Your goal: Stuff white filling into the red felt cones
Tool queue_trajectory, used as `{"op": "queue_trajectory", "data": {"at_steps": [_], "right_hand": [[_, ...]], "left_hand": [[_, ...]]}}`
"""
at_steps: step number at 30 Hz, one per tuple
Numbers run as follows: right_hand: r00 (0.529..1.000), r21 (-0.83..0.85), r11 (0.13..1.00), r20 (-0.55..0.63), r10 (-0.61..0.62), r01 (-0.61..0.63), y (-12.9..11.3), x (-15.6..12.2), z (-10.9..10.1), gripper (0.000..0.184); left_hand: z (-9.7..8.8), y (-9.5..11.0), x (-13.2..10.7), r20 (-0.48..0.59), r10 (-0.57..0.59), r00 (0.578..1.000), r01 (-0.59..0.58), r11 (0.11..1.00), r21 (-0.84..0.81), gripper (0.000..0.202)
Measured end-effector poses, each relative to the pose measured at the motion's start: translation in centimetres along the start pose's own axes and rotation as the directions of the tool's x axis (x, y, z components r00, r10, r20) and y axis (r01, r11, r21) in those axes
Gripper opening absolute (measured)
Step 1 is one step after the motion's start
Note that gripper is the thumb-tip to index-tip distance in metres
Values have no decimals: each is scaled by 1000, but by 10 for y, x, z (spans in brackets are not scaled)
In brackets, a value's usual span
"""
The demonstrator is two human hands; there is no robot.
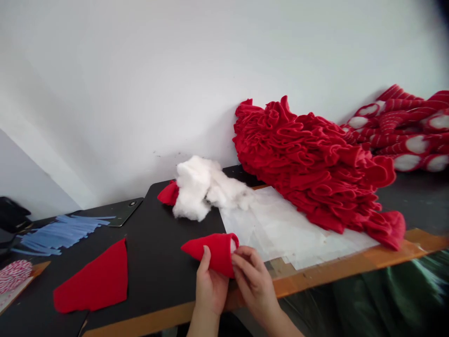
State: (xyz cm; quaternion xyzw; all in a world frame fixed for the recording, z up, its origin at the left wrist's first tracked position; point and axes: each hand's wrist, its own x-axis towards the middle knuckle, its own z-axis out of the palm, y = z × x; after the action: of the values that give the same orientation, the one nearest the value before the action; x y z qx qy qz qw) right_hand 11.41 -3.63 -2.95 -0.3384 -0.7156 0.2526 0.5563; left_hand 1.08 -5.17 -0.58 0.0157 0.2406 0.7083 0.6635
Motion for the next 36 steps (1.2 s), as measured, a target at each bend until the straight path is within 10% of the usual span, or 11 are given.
{"op": "queue_trajectory", "data": {"at_steps": [5, 13, 23, 30, 36], "right_hand": [[984, -33, 998, 168, 67, -62, 3, 2, 3, 54], [932, 218, 948, 330, 154, -233, -7, 19, -13, 49], [905, 278, 864, 59, 422, -421, -6, 14, 2, 28], [871, 411, 787, 380, 312, -461, -16, 28, -5, 28], [877, 423, 768, 201, 437, -480, -10, 29, 10, 22]], "left_hand": [[-1, -10, -4, -54, 108, 993, -103, 991, 88, 17], [-1, 6, -2, -71, 47, 996, -41, 996, 79, 32], [5, -16, 5, -154, 196, 968, -173, 973, 156, 15], [5, 10, -1, -58, 215, 975, -210, 974, 86, 34], [8, -1, -8, -41, 264, 963, -254, 951, 174, 26]]}}
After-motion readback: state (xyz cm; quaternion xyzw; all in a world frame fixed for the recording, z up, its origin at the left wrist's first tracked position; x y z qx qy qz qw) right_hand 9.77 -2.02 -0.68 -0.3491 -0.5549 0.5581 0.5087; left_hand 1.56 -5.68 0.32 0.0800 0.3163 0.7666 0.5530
